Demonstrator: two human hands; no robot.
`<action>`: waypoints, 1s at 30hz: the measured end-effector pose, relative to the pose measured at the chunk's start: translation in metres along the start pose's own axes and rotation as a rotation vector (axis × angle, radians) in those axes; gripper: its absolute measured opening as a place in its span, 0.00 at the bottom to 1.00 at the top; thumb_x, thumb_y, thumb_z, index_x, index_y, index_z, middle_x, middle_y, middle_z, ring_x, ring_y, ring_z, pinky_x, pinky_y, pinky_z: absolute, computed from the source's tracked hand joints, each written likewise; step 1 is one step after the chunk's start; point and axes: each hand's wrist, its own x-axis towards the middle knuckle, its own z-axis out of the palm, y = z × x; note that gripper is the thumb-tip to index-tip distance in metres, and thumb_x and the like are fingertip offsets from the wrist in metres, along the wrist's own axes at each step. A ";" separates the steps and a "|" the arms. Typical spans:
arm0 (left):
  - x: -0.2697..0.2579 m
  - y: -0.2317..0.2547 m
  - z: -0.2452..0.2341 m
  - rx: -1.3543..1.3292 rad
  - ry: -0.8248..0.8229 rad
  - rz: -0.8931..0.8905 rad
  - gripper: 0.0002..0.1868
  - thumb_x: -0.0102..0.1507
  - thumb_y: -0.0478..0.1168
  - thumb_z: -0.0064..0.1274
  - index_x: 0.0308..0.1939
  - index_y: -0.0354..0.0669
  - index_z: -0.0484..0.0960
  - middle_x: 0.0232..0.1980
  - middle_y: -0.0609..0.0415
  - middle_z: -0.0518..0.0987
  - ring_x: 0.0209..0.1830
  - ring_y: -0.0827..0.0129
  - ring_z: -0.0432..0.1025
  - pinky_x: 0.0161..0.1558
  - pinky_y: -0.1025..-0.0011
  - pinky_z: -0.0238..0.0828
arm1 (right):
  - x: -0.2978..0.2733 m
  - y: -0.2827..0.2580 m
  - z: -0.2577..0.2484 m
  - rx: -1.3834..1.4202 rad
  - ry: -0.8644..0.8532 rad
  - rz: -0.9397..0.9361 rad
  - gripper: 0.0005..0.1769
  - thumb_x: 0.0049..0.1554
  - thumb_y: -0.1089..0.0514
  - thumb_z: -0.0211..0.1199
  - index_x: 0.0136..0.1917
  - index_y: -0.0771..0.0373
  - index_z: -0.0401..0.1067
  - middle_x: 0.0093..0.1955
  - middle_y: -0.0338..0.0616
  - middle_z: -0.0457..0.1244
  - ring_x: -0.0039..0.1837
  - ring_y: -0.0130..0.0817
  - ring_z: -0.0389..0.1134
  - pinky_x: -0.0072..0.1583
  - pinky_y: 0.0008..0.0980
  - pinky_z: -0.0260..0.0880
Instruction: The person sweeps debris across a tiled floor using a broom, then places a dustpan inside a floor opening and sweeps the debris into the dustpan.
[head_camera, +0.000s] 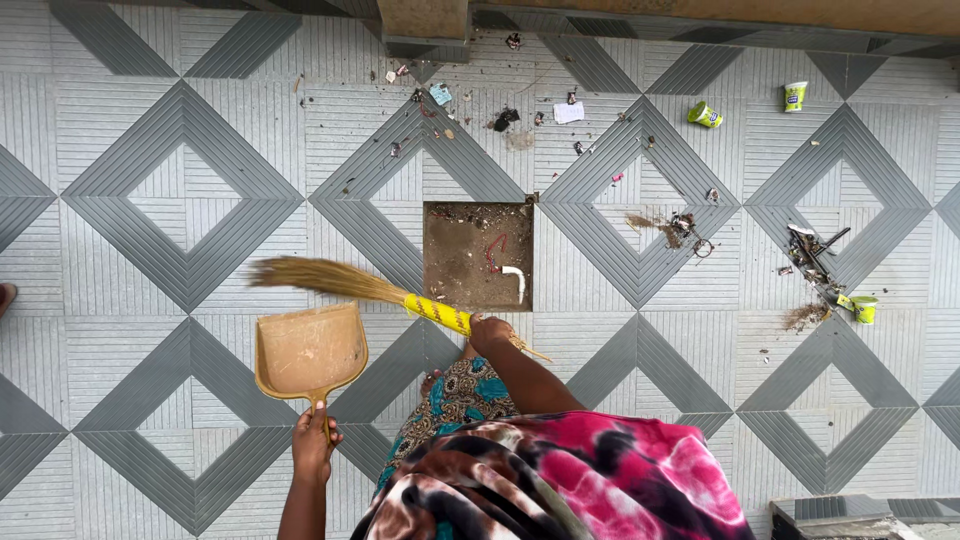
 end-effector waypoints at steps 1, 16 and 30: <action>0.003 0.003 0.002 0.014 0.009 -0.002 0.17 0.69 0.53 0.51 0.46 0.43 0.72 0.27 0.58 0.70 0.20 0.76 0.62 0.30 0.71 0.68 | 0.007 0.004 -0.003 0.002 -0.001 0.000 0.34 0.66 0.49 0.46 0.80 0.64 0.48 0.64 0.59 0.66 0.62 0.59 0.70 0.52 0.70 0.73; 0.051 0.037 0.072 0.204 -0.128 0.016 0.19 0.69 0.52 0.50 0.54 0.41 0.73 0.26 0.58 0.70 0.19 0.77 0.62 0.29 0.71 0.69 | 0.036 0.147 0.006 0.947 -0.021 0.582 0.53 0.58 0.24 0.53 0.78 0.67 0.50 0.69 0.65 0.62 0.72 0.56 0.64 0.71 0.50 0.63; 0.058 0.065 0.177 0.368 -0.323 0.071 0.18 0.69 0.51 0.51 0.53 0.41 0.72 0.26 0.59 0.70 0.19 0.76 0.62 0.29 0.72 0.69 | -0.082 0.286 0.108 1.559 0.369 0.895 0.46 0.59 0.29 0.63 0.61 0.80 0.70 0.54 0.68 0.69 0.56 0.52 0.73 0.58 0.45 0.72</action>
